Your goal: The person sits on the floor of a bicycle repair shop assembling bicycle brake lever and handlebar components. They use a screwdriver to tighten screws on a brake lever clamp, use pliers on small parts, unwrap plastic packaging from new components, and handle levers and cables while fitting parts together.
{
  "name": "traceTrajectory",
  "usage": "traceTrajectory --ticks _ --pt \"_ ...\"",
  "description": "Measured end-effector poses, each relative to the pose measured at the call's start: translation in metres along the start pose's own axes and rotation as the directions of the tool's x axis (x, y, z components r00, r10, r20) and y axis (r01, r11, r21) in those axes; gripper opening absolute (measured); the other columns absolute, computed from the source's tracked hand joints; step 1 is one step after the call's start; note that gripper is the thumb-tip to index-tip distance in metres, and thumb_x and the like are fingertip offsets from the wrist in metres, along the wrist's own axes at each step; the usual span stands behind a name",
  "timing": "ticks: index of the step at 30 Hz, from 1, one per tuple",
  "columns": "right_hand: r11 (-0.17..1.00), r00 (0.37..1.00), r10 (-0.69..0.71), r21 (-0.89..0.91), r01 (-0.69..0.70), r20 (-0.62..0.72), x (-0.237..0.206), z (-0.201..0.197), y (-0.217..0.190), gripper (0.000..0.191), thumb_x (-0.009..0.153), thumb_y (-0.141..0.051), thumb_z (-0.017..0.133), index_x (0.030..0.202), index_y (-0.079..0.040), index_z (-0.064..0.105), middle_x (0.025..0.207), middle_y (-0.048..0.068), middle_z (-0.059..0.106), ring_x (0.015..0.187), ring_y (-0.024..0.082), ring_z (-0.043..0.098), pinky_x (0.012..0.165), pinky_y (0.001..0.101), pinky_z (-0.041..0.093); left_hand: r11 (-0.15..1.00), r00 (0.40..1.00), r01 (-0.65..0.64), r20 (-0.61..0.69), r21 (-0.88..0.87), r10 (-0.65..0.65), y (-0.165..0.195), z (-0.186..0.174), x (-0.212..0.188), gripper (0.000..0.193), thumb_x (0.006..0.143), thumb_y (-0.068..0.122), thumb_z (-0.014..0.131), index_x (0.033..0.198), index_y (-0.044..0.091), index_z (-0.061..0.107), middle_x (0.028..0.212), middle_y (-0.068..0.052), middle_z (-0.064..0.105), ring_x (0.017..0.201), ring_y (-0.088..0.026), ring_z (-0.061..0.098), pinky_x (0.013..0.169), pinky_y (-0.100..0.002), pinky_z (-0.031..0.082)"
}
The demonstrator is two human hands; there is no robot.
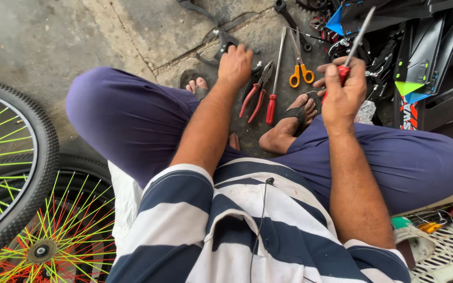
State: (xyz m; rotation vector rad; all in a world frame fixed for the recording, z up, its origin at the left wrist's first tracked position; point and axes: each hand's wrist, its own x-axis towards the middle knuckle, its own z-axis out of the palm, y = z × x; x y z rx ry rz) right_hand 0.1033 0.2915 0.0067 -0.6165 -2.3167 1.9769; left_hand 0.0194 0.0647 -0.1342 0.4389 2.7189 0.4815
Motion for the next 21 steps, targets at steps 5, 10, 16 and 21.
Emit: traceTrajectory --ticks 5,10,16,21 --pt "0.999 0.999 0.007 -0.038 -0.005 0.044 0.006 0.003 0.001 0.017 0.114 -0.018 0.062 0.118 -0.004 0.053 0.104 0.008 0.073 0.077 0.01 0.067 0.064 0.0226 0.053 0.959 0.984 -0.166 0.095 0.229 0.148 0.003 0.013 -0.002 0.021 0.093 0.02 0.056 0.101 0.013 0.074 0.109 -0.009 0.063 0.106 -0.029 0.058 0.082 -0.044 0.049" --pt "0.998 0.999 0.001 -0.065 0.002 0.034 0.006 0.003 -0.001 0.017 0.112 -0.019 0.062 0.117 -0.004 0.055 0.102 0.008 0.073 0.075 0.009 0.067 0.062 0.0229 0.053 0.976 0.991 -0.124 0.075 0.177 0.112 -0.003 0.016 -0.004 0.02 0.09 0.02 0.058 0.094 0.011 0.074 0.108 -0.013 0.062 0.1 -0.032 0.061 0.076 -0.043 0.053" --pt "0.999 0.999 -0.033 -0.039 0.034 0.027 0.001 0.005 -0.003 0.018 0.111 -0.019 0.061 0.12 -0.005 0.055 0.101 0.007 0.074 0.074 0.009 0.068 0.062 0.0227 0.053 1.0 0.988 -0.027 -0.153 0.004 0.027 0.001 -0.03 0.0 0.02 0.095 0.016 0.058 0.107 0.006 0.071 0.101 -0.017 0.066 0.096 -0.037 0.065 0.076 -0.045 0.055" --pt "0.994 0.995 -0.096 -0.058 0.097 0.024 -0.009 0.009 -0.016 0.021 0.108 -0.018 0.062 0.122 -0.003 0.056 0.1 0.007 0.074 0.071 0.01 0.068 0.06 0.0237 0.052 0.482 0.981 0.056 -0.042 -0.874 -0.19 0.025 -0.111 -0.008 0.032 0.101 0.025 0.065 0.125 0.005 0.066 0.097 -0.012 0.071 0.087 -0.025 0.07 0.077 -0.036 0.056"
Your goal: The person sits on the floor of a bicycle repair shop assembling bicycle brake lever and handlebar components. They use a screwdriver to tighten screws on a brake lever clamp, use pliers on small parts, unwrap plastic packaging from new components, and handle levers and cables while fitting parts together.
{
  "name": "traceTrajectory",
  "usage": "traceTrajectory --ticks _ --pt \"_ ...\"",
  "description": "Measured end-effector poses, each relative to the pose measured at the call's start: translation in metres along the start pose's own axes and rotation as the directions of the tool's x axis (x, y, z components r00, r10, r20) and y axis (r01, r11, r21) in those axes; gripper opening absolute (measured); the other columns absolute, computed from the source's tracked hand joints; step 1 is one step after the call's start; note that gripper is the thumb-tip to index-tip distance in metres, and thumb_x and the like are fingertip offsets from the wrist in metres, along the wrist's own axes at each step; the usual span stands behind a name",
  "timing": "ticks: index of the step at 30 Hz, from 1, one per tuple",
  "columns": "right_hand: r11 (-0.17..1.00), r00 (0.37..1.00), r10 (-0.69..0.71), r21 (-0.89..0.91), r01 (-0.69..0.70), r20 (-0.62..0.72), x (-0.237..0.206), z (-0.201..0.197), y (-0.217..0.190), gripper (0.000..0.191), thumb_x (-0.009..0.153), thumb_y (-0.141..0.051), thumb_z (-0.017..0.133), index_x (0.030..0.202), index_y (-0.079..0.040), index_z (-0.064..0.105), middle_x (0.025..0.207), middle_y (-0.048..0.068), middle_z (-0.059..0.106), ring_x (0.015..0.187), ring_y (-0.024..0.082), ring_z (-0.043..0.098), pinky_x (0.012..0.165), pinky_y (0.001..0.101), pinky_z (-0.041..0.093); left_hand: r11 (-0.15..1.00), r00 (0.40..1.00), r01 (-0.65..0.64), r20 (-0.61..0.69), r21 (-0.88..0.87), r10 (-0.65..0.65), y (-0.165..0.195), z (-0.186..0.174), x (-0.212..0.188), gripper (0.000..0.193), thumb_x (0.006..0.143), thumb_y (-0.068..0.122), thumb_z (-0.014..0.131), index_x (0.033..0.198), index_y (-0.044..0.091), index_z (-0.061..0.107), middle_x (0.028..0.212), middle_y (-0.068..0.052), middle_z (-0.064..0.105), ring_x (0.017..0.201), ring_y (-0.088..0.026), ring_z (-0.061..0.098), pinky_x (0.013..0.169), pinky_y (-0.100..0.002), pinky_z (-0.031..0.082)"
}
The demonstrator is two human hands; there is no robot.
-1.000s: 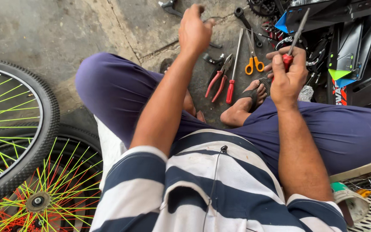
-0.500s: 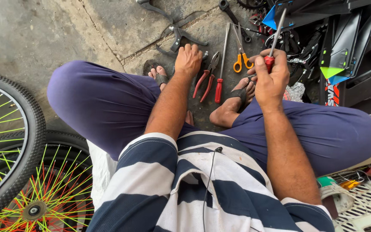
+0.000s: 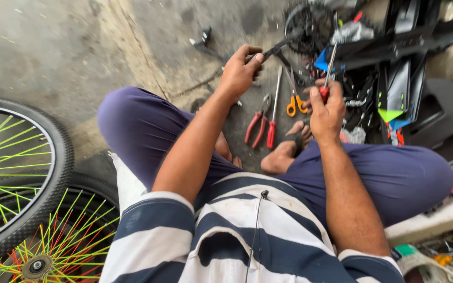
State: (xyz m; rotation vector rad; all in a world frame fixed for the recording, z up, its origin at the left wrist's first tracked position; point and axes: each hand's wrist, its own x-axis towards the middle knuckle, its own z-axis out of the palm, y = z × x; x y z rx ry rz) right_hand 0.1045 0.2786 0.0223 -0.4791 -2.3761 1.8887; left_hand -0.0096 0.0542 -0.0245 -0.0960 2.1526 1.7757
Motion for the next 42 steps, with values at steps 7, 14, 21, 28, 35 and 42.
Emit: traceTrajectory --ticks 7,14,21,28,35,42 --pt "0.974 0.998 0.015 -0.225 -0.003 0.053 -0.029 0.004 -0.003 0.027 0.1 -0.017 0.068 0.121 -0.002 0.063 0.091 0.009 0.074 0.07 0.013 0.069 0.065 0.0295 0.055 0.525 0.987 0.155 0.154 -0.837 -0.046 0.047 -0.048 -0.068 0.031 0.105 0.025 0.06 0.121 -0.001 0.062 0.095 -0.008 0.067 0.078 -0.019 0.066 0.066 -0.031 0.053" --pt "0.889 0.971 -0.192 -0.394 0.234 0.144 -0.064 0.009 0.008 0.044 0.096 -0.023 0.073 0.133 -0.002 0.064 0.1 0.015 0.072 0.084 0.02 0.068 0.075 0.0341 0.055 0.763 0.991 0.067 0.134 -0.643 0.026 0.033 -0.055 -0.087 0.035 0.094 0.025 0.071 0.118 0.002 0.063 0.093 -0.008 0.069 0.079 -0.016 0.065 0.072 -0.033 0.054" --pt "0.989 0.982 0.102 -0.12 -0.083 0.158 -0.071 0.028 -0.011 0.046 0.097 -0.013 0.066 0.139 0.003 0.058 0.101 0.011 0.073 0.077 0.014 0.067 0.068 0.0278 0.053 0.676 0.993 0.08 0.116 -0.732 0.007 0.019 -0.048 -0.08 0.032 0.1 0.037 0.067 0.107 0.006 0.06 0.092 -0.005 0.071 0.073 -0.014 0.063 0.067 -0.031 0.052" --pt "0.991 0.975 0.132 -0.005 -0.133 0.176 -0.089 0.038 -0.027 0.039 0.095 -0.009 0.066 0.132 0.001 0.059 0.1 0.011 0.074 0.073 0.012 0.066 0.06 0.0255 0.05 0.663 0.992 0.059 0.117 -0.746 0.044 0.005 -0.044 -0.071 0.037 0.097 0.03 0.075 0.113 0.003 0.057 0.094 -0.007 0.07 0.073 -0.011 0.062 0.065 -0.028 0.052" --pt "0.993 0.976 0.119 -0.013 -0.119 0.183 -0.091 0.045 -0.046 0.042 0.09 -0.006 0.07 0.131 0.002 0.062 0.103 0.011 0.072 0.075 0.013 0.066 0.062 0.0261 0.051 0.807 0.996 0.033 -0.044 -0.589 -0.073 0.03 -0.055 -0.082 0.055 0.087 0.04 0.082 0.115 0.002 0.053 0.087 -0.009 0.064 0.07 -0.013 0.057 0.059 -0.031 0.046" --pt "0.997 0.981 0.011 0.068 -0.024 0.192 -0.093 0.042 -0.042 0.038 0.094 -0.006 0.069 0.13 0.004 0.063 0.107 0.007 0.07 0.087 0.007 0.065 0.075 0.021 0.053 0.997 0.95 -0.079 -0.302 0.019 0.081 0.046 -0.059 -0.093 0.069 0.078 0.057 0.085 0.102 -0.003 0.059 0.092 -0.015 0.069 0.086 -0.023 0.068 0.078 -0.04 0.054"
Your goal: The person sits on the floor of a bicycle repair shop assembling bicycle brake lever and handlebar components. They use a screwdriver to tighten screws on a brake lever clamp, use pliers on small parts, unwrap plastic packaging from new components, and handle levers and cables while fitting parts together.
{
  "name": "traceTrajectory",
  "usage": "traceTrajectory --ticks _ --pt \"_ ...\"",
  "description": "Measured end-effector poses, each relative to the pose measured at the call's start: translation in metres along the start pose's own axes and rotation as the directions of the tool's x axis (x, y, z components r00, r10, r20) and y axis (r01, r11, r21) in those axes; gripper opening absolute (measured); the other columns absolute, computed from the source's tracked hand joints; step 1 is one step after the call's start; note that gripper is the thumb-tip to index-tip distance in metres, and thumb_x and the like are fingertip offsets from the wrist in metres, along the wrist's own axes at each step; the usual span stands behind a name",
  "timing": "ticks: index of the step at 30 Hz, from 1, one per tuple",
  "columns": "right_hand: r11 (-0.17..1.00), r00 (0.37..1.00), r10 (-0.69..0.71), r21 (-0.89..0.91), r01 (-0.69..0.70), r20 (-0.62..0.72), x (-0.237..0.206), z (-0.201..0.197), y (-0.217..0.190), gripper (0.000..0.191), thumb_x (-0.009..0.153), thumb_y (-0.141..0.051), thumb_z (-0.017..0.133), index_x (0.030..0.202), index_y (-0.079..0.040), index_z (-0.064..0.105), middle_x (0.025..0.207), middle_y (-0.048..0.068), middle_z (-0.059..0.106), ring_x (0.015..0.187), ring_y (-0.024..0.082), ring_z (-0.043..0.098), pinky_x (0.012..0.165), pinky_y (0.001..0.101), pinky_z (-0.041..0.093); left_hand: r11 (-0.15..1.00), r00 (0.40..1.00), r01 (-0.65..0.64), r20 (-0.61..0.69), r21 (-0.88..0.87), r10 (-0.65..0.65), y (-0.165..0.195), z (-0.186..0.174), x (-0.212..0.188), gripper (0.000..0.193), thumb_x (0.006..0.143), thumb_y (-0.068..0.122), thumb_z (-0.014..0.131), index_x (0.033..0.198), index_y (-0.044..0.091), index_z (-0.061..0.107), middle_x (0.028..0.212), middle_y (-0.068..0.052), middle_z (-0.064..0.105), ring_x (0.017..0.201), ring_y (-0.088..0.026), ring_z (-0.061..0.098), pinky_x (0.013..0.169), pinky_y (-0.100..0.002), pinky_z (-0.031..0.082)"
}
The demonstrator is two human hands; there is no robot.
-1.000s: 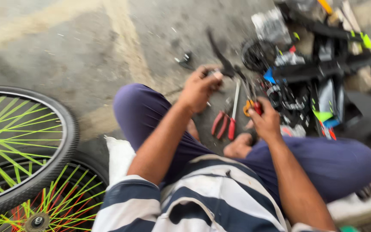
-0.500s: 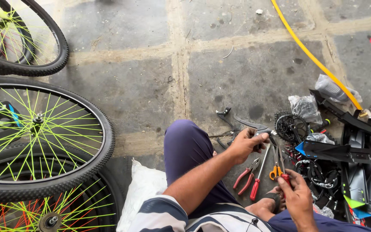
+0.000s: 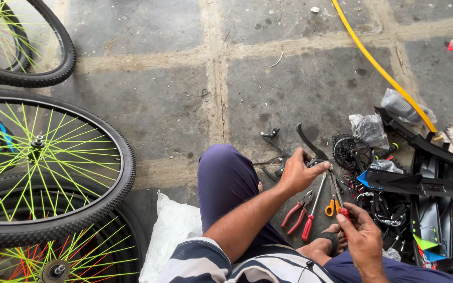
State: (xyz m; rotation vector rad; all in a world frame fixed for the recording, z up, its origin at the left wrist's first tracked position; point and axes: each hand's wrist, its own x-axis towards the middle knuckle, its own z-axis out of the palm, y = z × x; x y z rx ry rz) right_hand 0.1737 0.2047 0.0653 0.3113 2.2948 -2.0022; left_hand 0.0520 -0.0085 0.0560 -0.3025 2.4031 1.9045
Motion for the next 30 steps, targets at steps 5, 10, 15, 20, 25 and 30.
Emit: traceTrajectory --ticks 5,10,15,20,25,30 --pt "0.996 0.996 0.085 0.028 -0.085 -0.013 -0.003 -0.002 0.0 0.039 0.093 -0.006 0.07 0.131 0.003 0.064 0.099 0.007 0.069 0.076 0.009 0.062 0.063 0.0228 0.049 0.996 0.998 0.001 0.066 -0.088 0.005 0.005 0.002 0.001 0.068 0.071 0.053 0.088 0.104 0.0 0.06 0.097 -0.014 0.07 0.091 -0.021 0.068 0.078 -0.038 0.055" --pt "0.998 0.999 0.02 0.058 -0.018 -0.038 -0.008 0.003 -0.006 0.042 0.093 -0.003 0.069 0.133 0.003 0.06 0.102 0.008 0.068 0.079 0.009 0.062 0.066 0.0221 0.05 0.984 0.992 0.096 0.093 -0.15 -0.082 0.005 0.001 0.002 0.069 0.073 0.051 0.086 0.109 0.001 0.056 0.099 -0.015 0.07 0.092 -0.024 0.068 0.078 -0.04 0.055" --pt "0.996 0.996 -0.076 0.051 0.079 -0.046 -0.011 0.01 -0.031 0.041 0.093 -0.003 0.068 0.133 0.004 0.06 0.111 0.008 0.069 0.093 0.008 0.066 0.081 0.0224 0.054 0.998 0.998 -0.045 0.043 0.046 0.043 0.003 -0.001 0.0 0.072 0.076 0.054 0.086 0.112 0.0 0.055 0.103 -0.02 0.07 0.098 -0.032 0.07 0.084 -0.045 0.054" --pt "0.968 0.985 -0.173 -0.191 0.165 -0.026 -0.014 0.028 -0.075 0.041 0.093 -0.007 0.07 0.132 0.002 0.062 0.11 0.009 0.072 0.094 0.011 0.067 0.082 0.0258 0.055 0.994 0.997 -0.075 0.007 0.073 0.075 0.005 -0.004 0.001 0.074 0.073 0.054 0.087 0.111 0.001 0.053 0.1 -0.022 0.07 0.095 -0.036 0.071 0.081 -0.046 0.055" --pt "0.725 0.896 -0.436 -0.557 0.405 0.084 -0.026 0.035 -0.11 0.036 0.093 -0.009 0.072 0.128 -0.002 0.068 0.105 0.015 0.071 0.089 0.027 0.071 0.078 0.0357 0.056 0.971 0.973 -0.216 -0.058 0.104 0.223 0.007 -0.003 -0.003 0.071 0.071 0.049 0.088 0.111 0.003 0.052 0.096 -0.021 0.071 0.088 -0.038 0.072 0.074 -0.047 0.056" --pt "0.614 0.85 -0.502 -0.627 0.479 0.158 -0.036 0.036 -0.122 0.031 0.096 -0.007 0.072 0.126 -0.002 0.069 0.11 0.018 0.071 0.095 0.033 0.071 0.081 0.0394 0.058 0.98 0.981 -0.184 -0.039 0.079 0.188 0.011 -0.005 -0.015 0.065 0.073 0.047 0.09 0.103 0.004 0.051 0.079 -0.016 0.07 0.071 -0.035 0.07 0.066 -0.045 0.055"
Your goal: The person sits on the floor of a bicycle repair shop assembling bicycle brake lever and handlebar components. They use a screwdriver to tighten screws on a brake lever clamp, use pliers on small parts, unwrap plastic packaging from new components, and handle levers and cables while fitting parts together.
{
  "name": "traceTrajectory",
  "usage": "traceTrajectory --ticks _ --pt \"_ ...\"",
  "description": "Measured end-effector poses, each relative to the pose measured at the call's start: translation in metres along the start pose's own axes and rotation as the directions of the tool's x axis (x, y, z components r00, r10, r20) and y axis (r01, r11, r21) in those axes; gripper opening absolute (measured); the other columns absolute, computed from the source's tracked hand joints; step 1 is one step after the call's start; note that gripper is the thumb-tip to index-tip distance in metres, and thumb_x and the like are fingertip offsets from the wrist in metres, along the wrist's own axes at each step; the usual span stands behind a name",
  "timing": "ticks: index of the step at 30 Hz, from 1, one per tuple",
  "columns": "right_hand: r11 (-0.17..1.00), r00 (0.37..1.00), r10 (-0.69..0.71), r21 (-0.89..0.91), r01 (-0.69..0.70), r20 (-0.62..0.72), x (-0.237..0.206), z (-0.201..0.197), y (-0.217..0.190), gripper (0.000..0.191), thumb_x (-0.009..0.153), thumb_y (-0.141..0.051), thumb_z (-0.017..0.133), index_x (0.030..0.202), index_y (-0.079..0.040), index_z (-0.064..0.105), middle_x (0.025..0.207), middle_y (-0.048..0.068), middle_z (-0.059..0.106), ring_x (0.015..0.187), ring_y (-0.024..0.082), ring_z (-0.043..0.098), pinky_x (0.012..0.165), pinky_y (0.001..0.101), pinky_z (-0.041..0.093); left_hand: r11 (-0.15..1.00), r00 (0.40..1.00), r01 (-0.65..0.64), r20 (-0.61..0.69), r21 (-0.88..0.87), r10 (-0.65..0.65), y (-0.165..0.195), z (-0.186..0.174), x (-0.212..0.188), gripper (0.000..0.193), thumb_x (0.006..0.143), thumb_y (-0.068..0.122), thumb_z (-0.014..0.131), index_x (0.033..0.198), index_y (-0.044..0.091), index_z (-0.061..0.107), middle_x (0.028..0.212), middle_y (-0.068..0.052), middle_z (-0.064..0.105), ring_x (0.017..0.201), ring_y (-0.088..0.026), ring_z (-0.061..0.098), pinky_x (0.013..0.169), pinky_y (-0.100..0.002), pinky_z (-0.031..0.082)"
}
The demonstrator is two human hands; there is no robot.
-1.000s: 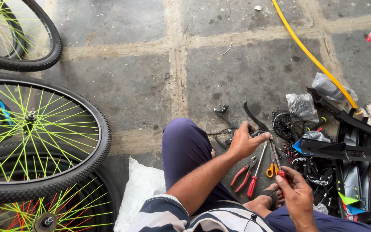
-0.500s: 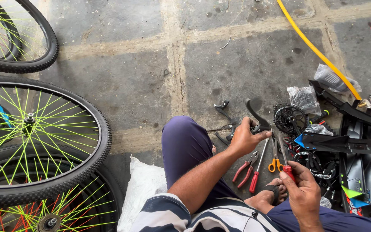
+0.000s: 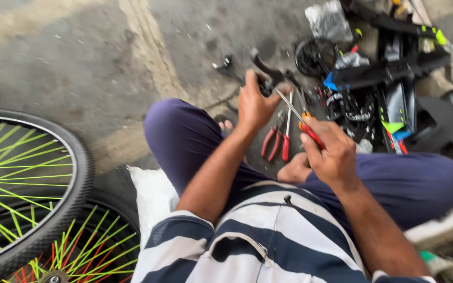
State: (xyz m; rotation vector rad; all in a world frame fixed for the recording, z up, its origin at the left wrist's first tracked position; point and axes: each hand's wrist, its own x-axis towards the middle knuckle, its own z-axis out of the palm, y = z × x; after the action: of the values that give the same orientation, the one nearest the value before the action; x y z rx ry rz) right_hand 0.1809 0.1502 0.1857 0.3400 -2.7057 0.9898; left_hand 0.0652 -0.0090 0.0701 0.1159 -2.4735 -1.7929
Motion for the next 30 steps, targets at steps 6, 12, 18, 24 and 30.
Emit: traceTrajectory --ticks 6,12,18,24,30 --pt "0.995 0.999 -0.033 -0.096 0.036 0.029 0.006 0.002 -0.006 0.029 0.094 -0.006 0.074 0.123 -0.003 0.073 0.11 0.017 0.072 0.092 0.031 0.073 0.078 0.0376 0.059 1.0 1.0 -0.009 -0.011 0.025 0.01 0.014 -0.01 0.0 0.06 0.075 0.041 0.091 0.103 0.005 0.051 0.074 -0.015 0.068 0.066 -0.033 0.067 0.063 -0.044 0.051" --pt "0.996 1.0 -0.01 -0.09 0.011 0.012 0.011 0.003 -0.007 0.03 0.095 -0.007 0.075 0.124 -0.005 0.073 0.11 0.014 0.071 0.092 0.029 0.073 0.078 0.0366 0.059 0.999 0.999 -0.035 -0.028 -0.028 0.034 0.019 -0.01 0.002 0.057 0.075 0.037 0.091 0.1 0.006 0.05 0.075 -0.012 0.069 0.066 -0.029 0.069 0.062 -0.041 0.054" --pt "0.945 0.994 -0.111 -0.309 0.109 0.013 -0.001 0.013 0.01 0.035 0.089 -0.004 0.079 0.123 -0.008 0.075 0.104 0.012 0.07 0.082 0.028 0.07 0.069 0.0379 0.056 0.999 0.998 -0.047 -0.033 0.011 0.047 0.012 -0.004 0.002 0.056 0.076 0.037 0.09 0.1 0.006 0.049 0.073 -0.012 0.067 0.064 -0.031 0.068 0.061 -0.043 0.052" --pt "0.905 0.972 -0.229 -0.356 0.234 0.055 -0.012 0.02 0.023 0.046 0.085 -0.011 0.07 0.131 -0.006 0.068 0.112 0.016 0.068 0.088 0.029 0.068 0.074 0.0386 0.055 0.976 0.98 -0.193 -0.033 0.096 0.197 -0.009 0.007 0.005 0.05 0.08 0.035 0.086 0.103 0.008 0.05 0.082 -0.015 0.066 0.076 -0.041 0.067 0.064 -0.048 0.052" --pt "0.194 0.631 0.613 0.684 -0.704 0.476 0.012 0.023 0.04 0.029 0.102 -0.021 0.066 0.126 -0.005 0.073 0.086 0.002 0.069 0.057 0.007 0.052 0.041 0.022 0.036 0.959 0.975 -0.222 0.012 0.174 0.224 -0.005 0.004 0.019 0.05 0.08 0.04 0.084 0.104 0.008 0.054 0.086 -0.019 0.067 0.08 -0.046 0.065 0.068 -0.053 0.051"
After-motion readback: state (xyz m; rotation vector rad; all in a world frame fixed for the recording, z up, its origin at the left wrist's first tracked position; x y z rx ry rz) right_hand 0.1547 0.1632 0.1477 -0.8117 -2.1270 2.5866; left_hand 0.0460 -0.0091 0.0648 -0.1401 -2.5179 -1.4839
